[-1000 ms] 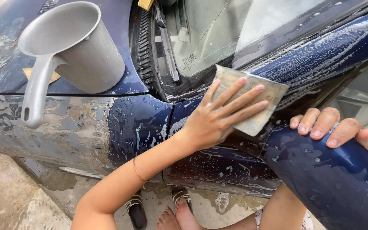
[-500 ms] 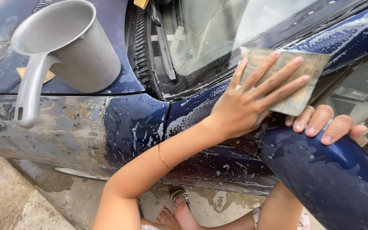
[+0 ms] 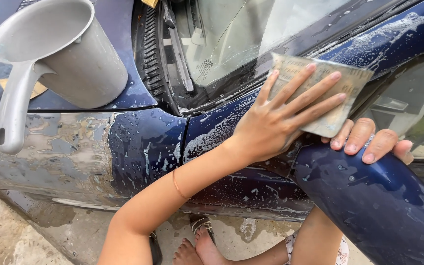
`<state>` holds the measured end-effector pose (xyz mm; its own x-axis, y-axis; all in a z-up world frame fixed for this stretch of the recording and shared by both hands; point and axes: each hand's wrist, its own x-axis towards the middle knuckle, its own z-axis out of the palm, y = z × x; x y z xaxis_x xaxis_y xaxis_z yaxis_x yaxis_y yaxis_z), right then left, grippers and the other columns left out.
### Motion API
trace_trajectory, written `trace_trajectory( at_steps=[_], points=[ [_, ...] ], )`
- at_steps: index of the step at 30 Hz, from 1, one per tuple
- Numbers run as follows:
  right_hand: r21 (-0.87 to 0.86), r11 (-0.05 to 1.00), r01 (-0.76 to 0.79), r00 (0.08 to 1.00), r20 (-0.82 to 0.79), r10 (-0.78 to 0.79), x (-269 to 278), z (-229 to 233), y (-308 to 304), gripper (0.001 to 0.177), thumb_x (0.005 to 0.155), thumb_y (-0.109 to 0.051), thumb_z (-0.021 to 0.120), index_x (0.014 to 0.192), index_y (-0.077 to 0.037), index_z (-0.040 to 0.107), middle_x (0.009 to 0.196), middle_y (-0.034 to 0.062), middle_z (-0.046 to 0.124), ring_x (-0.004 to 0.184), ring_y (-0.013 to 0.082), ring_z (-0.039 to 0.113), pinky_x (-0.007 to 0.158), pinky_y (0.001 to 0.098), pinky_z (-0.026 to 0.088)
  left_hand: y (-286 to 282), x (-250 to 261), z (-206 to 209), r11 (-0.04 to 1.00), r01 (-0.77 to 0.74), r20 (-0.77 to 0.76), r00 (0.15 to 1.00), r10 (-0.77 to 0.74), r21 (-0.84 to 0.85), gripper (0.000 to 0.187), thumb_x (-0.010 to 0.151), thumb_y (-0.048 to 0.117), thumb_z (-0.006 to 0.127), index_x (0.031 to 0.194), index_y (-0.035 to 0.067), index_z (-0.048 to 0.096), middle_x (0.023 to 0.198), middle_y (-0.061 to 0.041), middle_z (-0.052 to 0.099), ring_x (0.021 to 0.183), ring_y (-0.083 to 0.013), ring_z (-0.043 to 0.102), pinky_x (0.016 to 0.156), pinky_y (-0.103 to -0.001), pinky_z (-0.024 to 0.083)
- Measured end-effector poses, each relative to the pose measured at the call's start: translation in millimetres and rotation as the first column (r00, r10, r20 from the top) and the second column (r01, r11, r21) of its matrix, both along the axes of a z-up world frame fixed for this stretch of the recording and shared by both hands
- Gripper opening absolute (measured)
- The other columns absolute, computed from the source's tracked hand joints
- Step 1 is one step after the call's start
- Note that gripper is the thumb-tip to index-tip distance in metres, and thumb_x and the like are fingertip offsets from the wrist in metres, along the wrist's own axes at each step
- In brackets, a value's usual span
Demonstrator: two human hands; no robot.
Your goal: The person sands the side panel of a blue car near the side mirror using a sanding block. They repeatedly rub the surface in circular and back-and-forth motions, occasionally dipping the sanding block into a grey plastic pitcher to wet it.
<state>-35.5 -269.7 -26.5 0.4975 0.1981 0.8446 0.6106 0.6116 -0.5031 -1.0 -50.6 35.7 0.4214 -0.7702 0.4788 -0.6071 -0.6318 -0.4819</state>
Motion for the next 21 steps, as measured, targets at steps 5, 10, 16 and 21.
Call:
trace_trajectory(
  at_steps=[5, 10, 16, 21],
  points=[
    [-0.037, 0.999, 0.000, 1.000, 0.010, 0.000, 3.4, -2.0, -7.8, 0.049, 0.121, -0.040, 0.039, 0.102, -0.015, 0.076, 0.105, 0.0052, 0.072, 0.101, 0.0241, 0.070, 0.099, 0.0397, 0.060, 20.4, -11.2, -24.0, 0.997, 0.062, -0.056, 0.996, -0.065, -0.050, 0.056, 0.121, 0.040, 0.059, 0.164, 0.034, 0.023, 0.169, 0.002, 0.020, 0.159, -0.0264, 0.021, 0.128, -0.058, 0.022],
    [-0.060, 0.998, 0.000, 1.000, 0.017, 0.001, -2.6, -0.3, -0.3, 0.050, 0.122, -0.041, 0.036, 0.104, -0.016, 0.076, 0.106, 0.0040, 0.072, 0.102, 0.0236, 0.069, 0.101, 0.0413, 0.058, 23.0, -14.4, -29.6, 0.993, 0.078, -0.055, 0.995, -0.083, -0.087, 0.056, 0.119, 0.041, 0.059, 0.163, 0.034, 0.026, 0.169, 0.004, 0.024, 0.159, -0.0254, 0.025, 0.129, -0.057, 0.022],
    [0.093, 0.994, 0.058, 0.996, -0.076, -0.051, -12.5, 2.8, 16.0, 0.050, 0.120, -0.038, 0.037, 0.096, -0.013, 0.075, 0.097, 0.0056, 0.068, 0.094, 0.0236, 0.066, 0.096, 0.0397, 0.058, 13.0, -6.7, -24.7, 0.989, 0.083, -0.014, 0.996, -0.085, -0.121, 0.053, 0.119, 0.039, 0.057, 0.163, 0.034, 0.028, 0.168, 0.004, 0.025, 0.158, -0.0245, 0.026, 0.130, -0.054, 0.026],
    [0.056, 0.997, 0.046, 0.998, -0.042, -0.044, -8.7, 1.5, 11.9, 0.051, 0.122, -0.037, 0.036, 0.103, -0.015, 0.077, 0.104, 0.0045, 0.070, 0.097, 0.0222, 0.067, 0.098, 0.0385, 0.055, 3.1, 1.5, -8.6, 0.998, 0.031, 0.041, 0.999, -0.028, -0.052, 0.054, 0.122, 0.049, 0.053, 0.164, 0.035, 0.022, 0.169, 0.004, 0.020, 0.159, -0.0243, 0.023, 0.131, -0.052, 0.031]
  ],
)
